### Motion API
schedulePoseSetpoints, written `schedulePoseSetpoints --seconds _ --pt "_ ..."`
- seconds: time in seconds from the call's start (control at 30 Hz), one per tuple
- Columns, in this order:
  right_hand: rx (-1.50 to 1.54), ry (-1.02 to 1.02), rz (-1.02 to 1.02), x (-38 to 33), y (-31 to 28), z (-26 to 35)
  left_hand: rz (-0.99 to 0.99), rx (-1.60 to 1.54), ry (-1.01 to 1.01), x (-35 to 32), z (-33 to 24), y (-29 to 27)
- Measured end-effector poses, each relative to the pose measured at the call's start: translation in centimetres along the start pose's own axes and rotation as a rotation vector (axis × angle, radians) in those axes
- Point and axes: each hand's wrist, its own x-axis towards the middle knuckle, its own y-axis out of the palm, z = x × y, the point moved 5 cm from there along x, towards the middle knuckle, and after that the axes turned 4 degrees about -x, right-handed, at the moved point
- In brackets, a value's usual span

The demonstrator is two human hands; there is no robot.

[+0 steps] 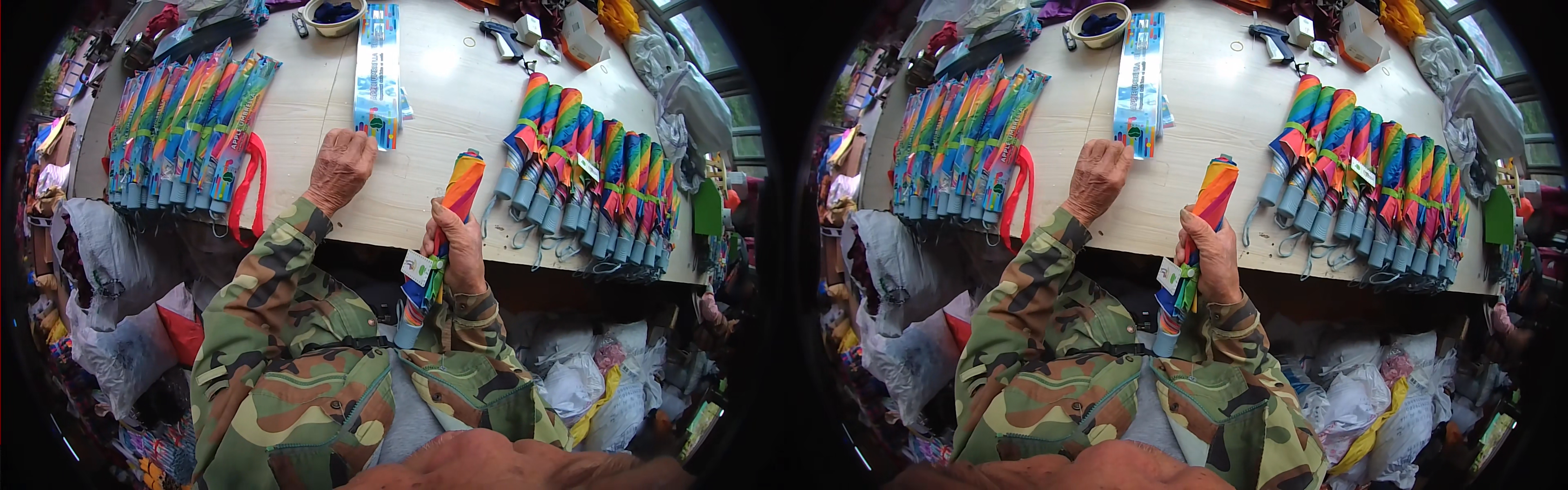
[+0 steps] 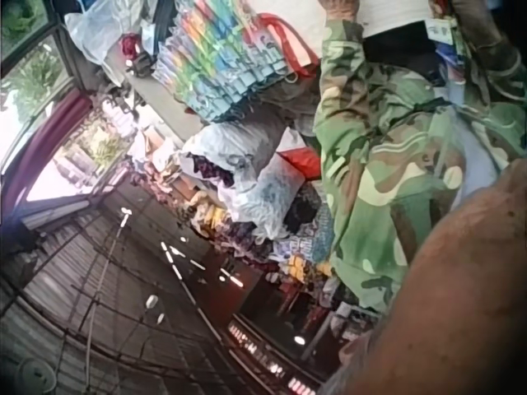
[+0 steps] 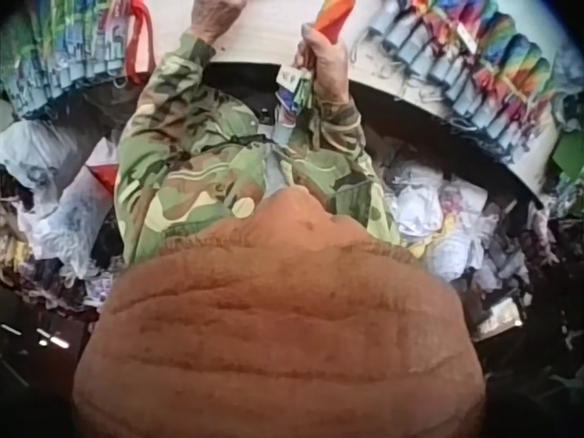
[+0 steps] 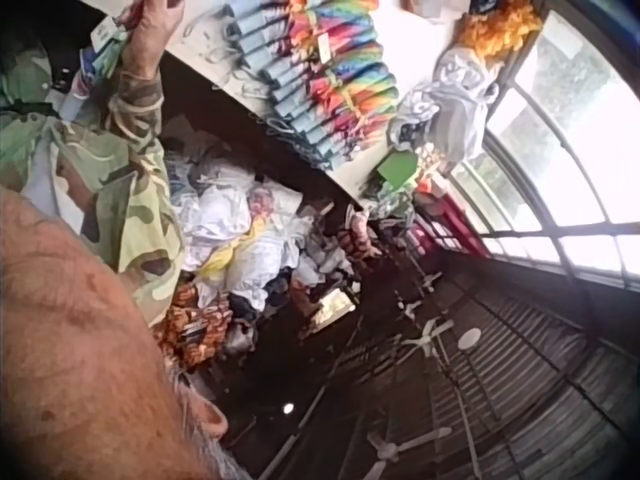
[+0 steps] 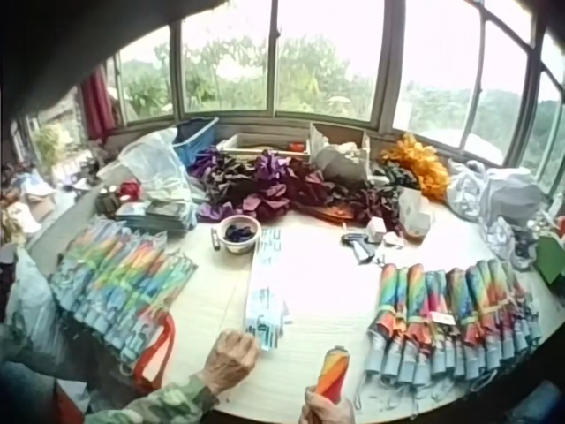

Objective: Packaging small colorful umbrellas into plastic sleeves at a workbench.

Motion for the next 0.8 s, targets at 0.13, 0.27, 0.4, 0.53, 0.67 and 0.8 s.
schedulePoseSetpoints --seconds 0.13,0.27,0.4,0.53,0.67,0.8 --pt "-0.008 -0.001 -0.03 -1.2 -0.5 -1.1 0.031 -0.081 -0.044 -0.4 0.5 0.1" --pt "-0.122 -0.052 0.009 -2.2 -0.3 -2.8 0.071 -0.179 -0.126 0.0 -0.3 -2.1" --pt "-0.158 -0.054 0.099 -3.4 1.5 -1.7 0.161 -0.15 -0.144 -0.9 -3.1 -4.8" --pt "-0.376 -0.198 0.049 -2.7 0.3 0.1 0.289 -0.203 -0.149 -4.7 -6.0 -6.0" --pt "-0.849 -0.695 0.058 -2.4 0.3 2.4 0.378 -0.347 -0.318 -7.8 -5.9 -6.4" --pt "-1.157 -0.783 0.13 -3.2 0.0 2.4 0.262 -0.147 -0.556 -7.8 -2.3 -7.9"
